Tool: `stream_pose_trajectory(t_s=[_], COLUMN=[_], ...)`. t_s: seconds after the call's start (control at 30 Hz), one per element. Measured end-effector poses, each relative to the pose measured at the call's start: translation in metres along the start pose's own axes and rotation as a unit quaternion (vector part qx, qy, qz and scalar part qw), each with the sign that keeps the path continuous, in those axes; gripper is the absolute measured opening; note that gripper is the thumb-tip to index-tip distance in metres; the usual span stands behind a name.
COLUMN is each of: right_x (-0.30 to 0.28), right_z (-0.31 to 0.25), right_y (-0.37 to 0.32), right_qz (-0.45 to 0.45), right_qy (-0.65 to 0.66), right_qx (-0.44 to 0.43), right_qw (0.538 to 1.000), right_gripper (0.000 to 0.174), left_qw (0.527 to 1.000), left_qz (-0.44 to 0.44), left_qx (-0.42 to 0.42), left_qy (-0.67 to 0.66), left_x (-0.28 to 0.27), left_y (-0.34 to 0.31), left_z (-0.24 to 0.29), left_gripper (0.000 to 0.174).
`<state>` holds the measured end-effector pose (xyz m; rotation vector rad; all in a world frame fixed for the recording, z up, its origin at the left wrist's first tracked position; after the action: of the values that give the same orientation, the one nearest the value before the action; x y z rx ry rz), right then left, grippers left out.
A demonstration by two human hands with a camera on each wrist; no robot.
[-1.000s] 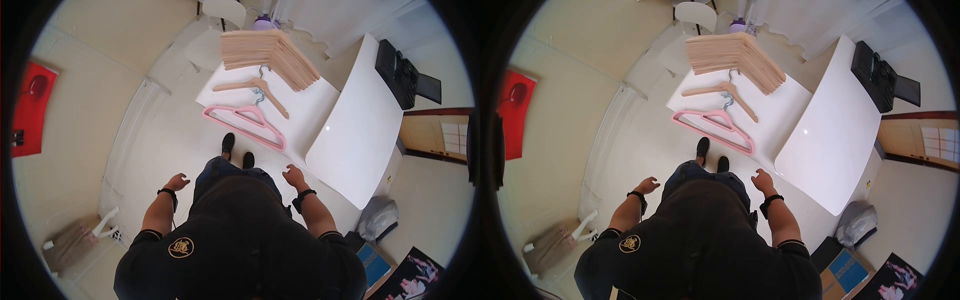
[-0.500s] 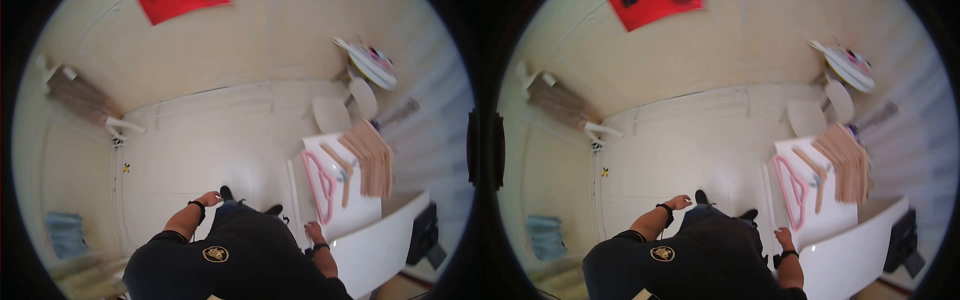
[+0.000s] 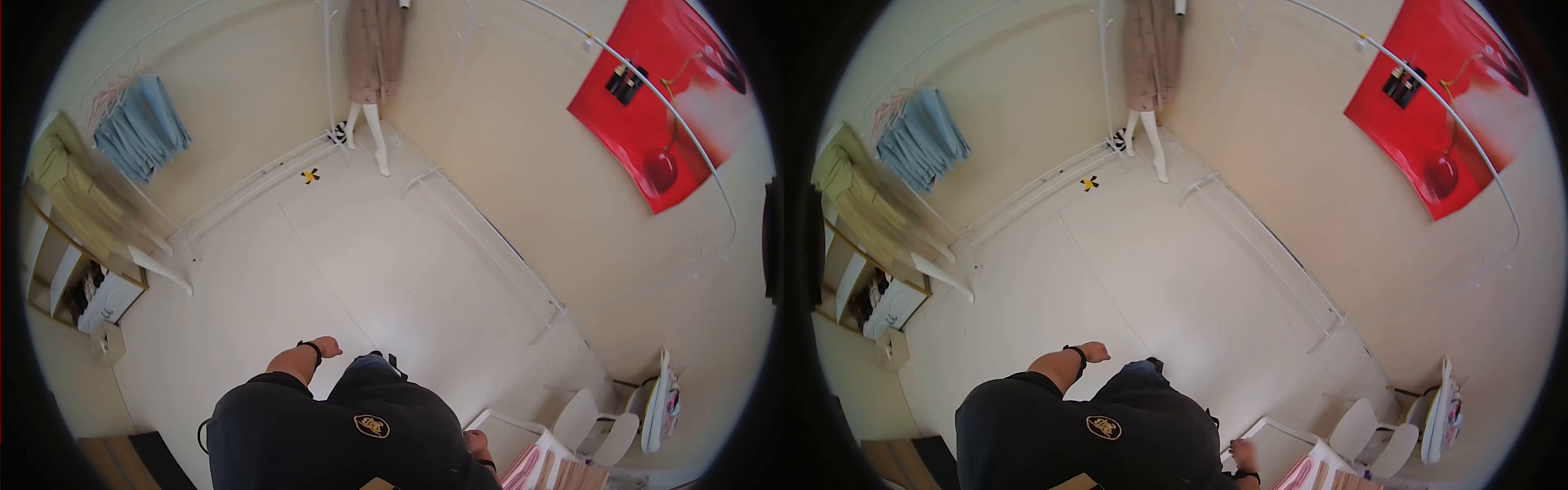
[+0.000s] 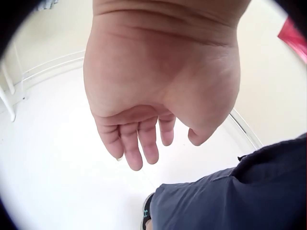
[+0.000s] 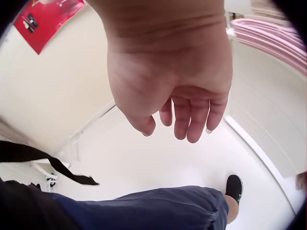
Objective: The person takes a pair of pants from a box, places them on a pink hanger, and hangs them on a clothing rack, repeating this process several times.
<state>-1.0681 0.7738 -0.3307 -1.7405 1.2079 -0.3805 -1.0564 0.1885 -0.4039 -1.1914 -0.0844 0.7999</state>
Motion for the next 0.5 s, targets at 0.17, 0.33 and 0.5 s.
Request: stream_pose_trajectory(t_s=[0.17, 0.33, 0.5], right_x=[-0.005, 0.028, 0.053], right_z=[-0.143, -0.235, -0.293], right_y=[0.077, 0.127, 0.175], right_qz=[0.024, -0.065, -0.110], right_qy=[-0.012, -0.152, -0.260], right_qx=[-0.093, -0.077, -0.050], right_qw=[0.995, 0.983, 0.958], right_gripper=[0.022, 0.027, 0.024], left_qw=[0.994, 0.936, 0.891], left_qz=[0.057, 0.215, 0.234], left_qx=[-0.015, -0.024, -0.097], left_qy=[-0.092, -0.276, -0.377], left_x=[-0.037, -0.049, 0.014], left_y=[-0.030, -0.056, -0.071], left_z=[-0.031, -0.052, -0.094], left_gripper=[0.046, 0.048, 0.051])
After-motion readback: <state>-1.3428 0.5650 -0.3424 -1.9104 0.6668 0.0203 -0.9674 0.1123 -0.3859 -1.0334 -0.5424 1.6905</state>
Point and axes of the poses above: each hand's wrist, its own y-axis towards the middle knuckle, its own x-axis out of the palm, z = x × y, the point moved 7 cm from there along y, towards the middle knuckle, and after that the axes turned 9 degrees about -z, right-handed, at the moved point
